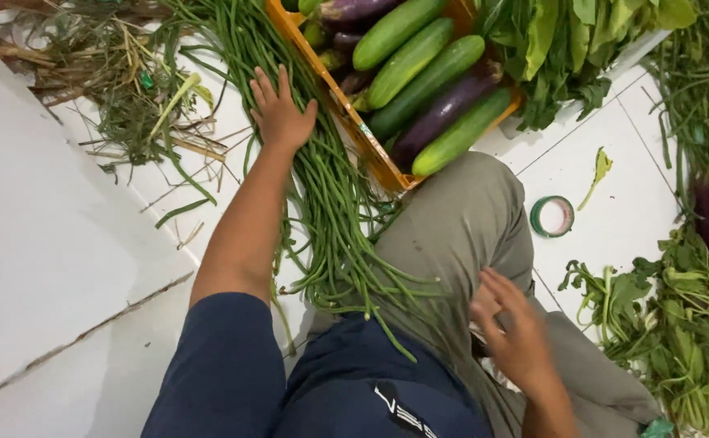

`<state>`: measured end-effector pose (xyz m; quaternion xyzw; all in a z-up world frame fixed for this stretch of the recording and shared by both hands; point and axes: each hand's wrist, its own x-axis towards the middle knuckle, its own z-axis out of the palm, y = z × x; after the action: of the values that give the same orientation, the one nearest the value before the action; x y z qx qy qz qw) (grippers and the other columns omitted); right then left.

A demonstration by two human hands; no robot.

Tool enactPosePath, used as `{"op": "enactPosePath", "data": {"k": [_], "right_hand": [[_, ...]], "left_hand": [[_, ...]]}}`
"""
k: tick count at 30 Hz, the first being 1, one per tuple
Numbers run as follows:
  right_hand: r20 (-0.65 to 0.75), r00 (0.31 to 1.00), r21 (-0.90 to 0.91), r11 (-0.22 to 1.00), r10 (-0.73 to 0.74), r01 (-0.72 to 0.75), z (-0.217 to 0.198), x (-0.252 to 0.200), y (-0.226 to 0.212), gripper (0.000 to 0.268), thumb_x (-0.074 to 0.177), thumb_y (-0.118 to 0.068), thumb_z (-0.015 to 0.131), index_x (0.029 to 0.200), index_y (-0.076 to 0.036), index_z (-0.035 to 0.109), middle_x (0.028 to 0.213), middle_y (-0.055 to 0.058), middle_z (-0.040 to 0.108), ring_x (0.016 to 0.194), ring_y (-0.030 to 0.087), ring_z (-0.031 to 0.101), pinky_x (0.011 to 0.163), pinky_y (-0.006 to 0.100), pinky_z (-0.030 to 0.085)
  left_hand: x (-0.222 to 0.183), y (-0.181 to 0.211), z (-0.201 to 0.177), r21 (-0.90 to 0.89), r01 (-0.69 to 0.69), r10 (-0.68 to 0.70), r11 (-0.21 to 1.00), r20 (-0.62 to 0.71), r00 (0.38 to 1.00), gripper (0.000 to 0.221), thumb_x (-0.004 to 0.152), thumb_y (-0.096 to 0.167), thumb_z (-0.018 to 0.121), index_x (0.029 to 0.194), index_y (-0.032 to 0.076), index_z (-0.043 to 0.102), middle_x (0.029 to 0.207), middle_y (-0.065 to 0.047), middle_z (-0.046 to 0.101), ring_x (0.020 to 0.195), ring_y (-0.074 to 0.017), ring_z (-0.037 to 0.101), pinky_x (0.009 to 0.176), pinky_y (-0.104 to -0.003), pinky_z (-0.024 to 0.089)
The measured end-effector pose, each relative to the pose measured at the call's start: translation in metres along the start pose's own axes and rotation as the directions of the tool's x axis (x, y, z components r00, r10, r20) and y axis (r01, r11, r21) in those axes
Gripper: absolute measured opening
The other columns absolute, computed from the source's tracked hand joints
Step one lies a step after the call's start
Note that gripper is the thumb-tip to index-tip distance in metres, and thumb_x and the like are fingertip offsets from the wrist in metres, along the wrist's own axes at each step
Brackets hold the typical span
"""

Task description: Bundling long beans using green adhesive labels while sitting on the floor.

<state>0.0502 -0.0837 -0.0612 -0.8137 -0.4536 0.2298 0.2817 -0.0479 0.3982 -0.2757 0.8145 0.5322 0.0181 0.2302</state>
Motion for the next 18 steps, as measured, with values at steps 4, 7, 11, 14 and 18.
{"op": "enactPosePath", "data": {"k": [4, 7, 11, 14, 18], "right_hand": [[-0.171, 0.899, 0.155, 0.912, 0.404, -0.380, -0.016, -0.049, 0.030, 0.047, 0.090, -0.003, 0.067, 0.137, 0.000, 0.062, 0.129, 0.017, 0.067, 0.105, 0.025, 0.069, 0.074, 0.035, 0.054], [-0.255, 0.790, 0.229, 0.828, 0.558, -0.511, -0.014, -0.096, 0.063, 0.041, 0.095, -0.005, 0.065, 0.136, 0.000, 0.065, 0.117, 0.015, 0.074, 0.089, 0.022, 0.071, 0.067, 0.033, 0.052], [-0.421, 0.688, 0.271, 0.806, 0.591, -0.526, -0.009, -0.149, 0.075, 0.030, 0.092, -0.010, 0.072, 0.121, -0.001, 0.073, 0.108, 0.008, 0.077, 0.087, 0.016, 0.070, 0.081, 0.028, 0.054], [-0.513, 0.632, 0.352, 0.814, 0.581, -0.463, -0.010, -0.183, 0.102, 0.025, 0.096, -0.006, 0.065, 0.119, -0.003, 0.072, 0.107, 0.007, 0.073, 0.087, 0.017, 0.067, 0.082, 0.028, 0.054], [-0.628, 0.403, 0.463, 0.736, 0.665, -0.494, -0.017, -0.211, 0.118, 0.036, 0.099, -0.004, 0.056, 0.134, -0.006, 0.062, 0.081, 0.003, 0.054, 0.067, 0.014, 0.048, 0.063, 0.027, 0.043]], "left_hand": [[0.000, -0.015, 0.005, -0.163, -0.057, 0.034, 0.985, -0.140, 0.990, 0.089, 0.106, 0.048, 0.065, 0.164, 0.011, 0.009, 0.170, -0.022, 0.000, 0.157, -0.0441, 0.000, 0.122, -0.066, 0.015], [-0.015, -0.029, 0.025, -0.192, -0.257, 0.166, 0.947, -0.392, 0.905, 0.081, 0.101, 0.036, 0.072, 0.158, -0.001, 0.027, 0.164, -0.031, 0.019, 0.153, -0.0495, 0.014, 0.125, -0.059, 0.016], [-0.051, -0.026, 0.036, -0.298, -0.417, 0.265, 0.859, -0.438, 0.859, 0.067, 0.098, 0.016, 0.072, 0.153, -0.003, 0.039, 0.159, -0.030, 0.025, 0.150, -0.0482, 0.020, 0.123, -0.059, 0.016], [-0.089, -0.005, 0.033, -0.369, -0.431, 0.244, 0.823, -0.457, 0.856, 0.051, 0.103, 0.007, 0.067, 0.148, -0.001, 0.044, 0.160, -0.030, 0.022, 0.151, -0.0466, 0.016, 0.122, -0.060, 0.013], [-0.163, 0.081, -0.017, -0.439, -0.528, 0.324, 0.727, -0.459, 0.827, 0.048, 0.094, -0.014, 0.059, 0.139, -0.001, 0.046, 0.147, -0.026, 0.040, 0.138, -0.0466, 0.039, 0.114, -0.062, 0.030]]}}
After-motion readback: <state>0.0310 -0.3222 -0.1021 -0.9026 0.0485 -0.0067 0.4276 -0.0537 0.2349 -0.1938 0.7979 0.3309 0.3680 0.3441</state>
